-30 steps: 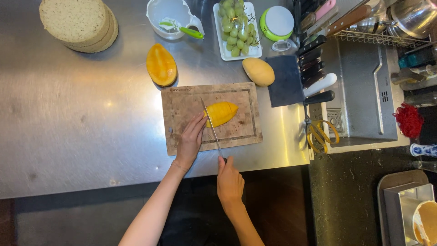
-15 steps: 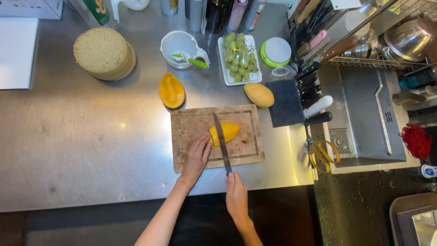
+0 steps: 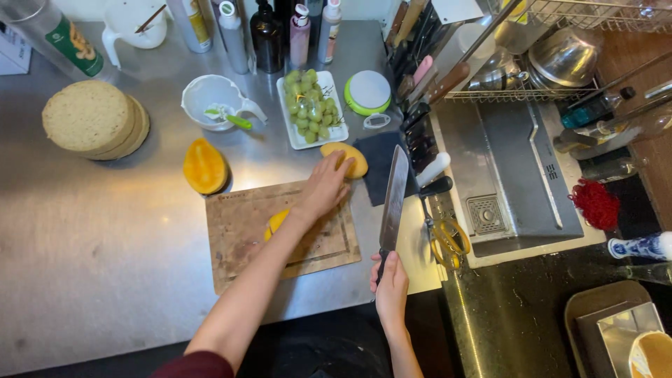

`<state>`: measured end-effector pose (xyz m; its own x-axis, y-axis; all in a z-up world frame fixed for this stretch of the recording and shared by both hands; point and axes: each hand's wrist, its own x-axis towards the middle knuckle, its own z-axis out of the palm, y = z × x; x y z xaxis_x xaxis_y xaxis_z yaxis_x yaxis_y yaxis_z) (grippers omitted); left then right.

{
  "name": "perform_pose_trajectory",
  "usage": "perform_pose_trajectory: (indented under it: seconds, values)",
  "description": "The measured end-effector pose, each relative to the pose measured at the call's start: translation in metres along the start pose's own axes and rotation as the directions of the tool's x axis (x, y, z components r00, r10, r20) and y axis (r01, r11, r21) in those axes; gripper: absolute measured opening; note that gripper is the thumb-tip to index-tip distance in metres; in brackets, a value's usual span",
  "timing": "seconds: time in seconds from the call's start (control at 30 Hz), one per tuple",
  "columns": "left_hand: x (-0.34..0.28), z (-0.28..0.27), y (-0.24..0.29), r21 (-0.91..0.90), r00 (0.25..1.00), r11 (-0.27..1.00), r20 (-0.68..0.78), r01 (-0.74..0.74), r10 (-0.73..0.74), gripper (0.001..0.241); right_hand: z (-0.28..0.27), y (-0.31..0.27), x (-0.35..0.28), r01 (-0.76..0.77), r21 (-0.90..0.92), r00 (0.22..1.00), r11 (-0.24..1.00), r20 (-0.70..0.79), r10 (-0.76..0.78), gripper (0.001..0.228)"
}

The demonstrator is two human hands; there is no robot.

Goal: Peeling and slicing mangoes on a cutting board in a bakery kitchen.

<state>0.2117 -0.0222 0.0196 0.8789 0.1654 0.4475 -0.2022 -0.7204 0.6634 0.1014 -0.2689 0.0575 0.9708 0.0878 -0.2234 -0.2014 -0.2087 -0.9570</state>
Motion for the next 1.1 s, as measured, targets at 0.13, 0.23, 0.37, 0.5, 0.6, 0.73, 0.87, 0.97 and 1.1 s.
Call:
perform_pose_trajectory:
  seconds: [0.13,0.23,0.37,0.5,0.6,0.73,0.87,0.97,1.1]
  values:
    - [0.077,0.035,-0.024,0.428,0.932,0.844,0.299,-0.325,0.208,0.068,-0.023,0.007,0.012,-0.072,0.003,0.997,0.997,0.000,0.072,0.050]
    - [0.107,0.019,-0.014,0.458,0.721,0.863,0.670,-0.215,-0.176,0.087,-0.037,0.015,0.015,-0.135,0.026,0.991,0.991,0.016,0.134,0.050]
    - [0.097,-0.013,0.006,0.355,0.769,0.933,0.612,-0.057,-0.186,0.089,-0.050,0.007,0.020,-0.159,0.071,0.987,0.985,0.029,0.158,0.052]
    - [0.047,-0.051,0.055,-0.458,0.827,0.689,0.330,0.561,-0.455,0.081,-0.055,-0.009,0.029,-0.098,0.128,0.993,0.987,0.072,0.089,0.053]
    - [0.007,-0.064,0.074,-0.925,0.833,-0.194,0.379,0.327,-0.403,0.074,-0.042,-0.045,0.034,-0.092,0.184,0.988,0.979,0.140,0.067,0.052]
    - [-0.028,-0.105,0.100,-0.932,0.819,-0.355,0.261,0.076,-0.510,0.072,-0.006,-0.083,0.027,-0.143,0.298,0.957,0.944,0.286,0.054,0.052]
    - [-0.076,-0.142,0.094,-0.999,0.806,0.034,-0.048,-0.034,-0.589,0.074,0.051,-0.116,0.010,-0.455,0.465,0.809,0.759,0.572,0.135,0.054]
    - [-0.095,-0.194,0.109,-0.672,0.910,0.738,-0.343,-0.066,-0.232,0.084,0.087,-0.101,0.000,-0.590,0.507,0.696,0.629,0.714,0.078,0.054]
    - [-0.109,-0.259,0.120,-0.352,0.973,0.916,-0.190,-0.195,0.134,0.092,0.140,-0.185,-0.052,-0.671,0.530,0.717,0.518,0.643,0.270,0.045]
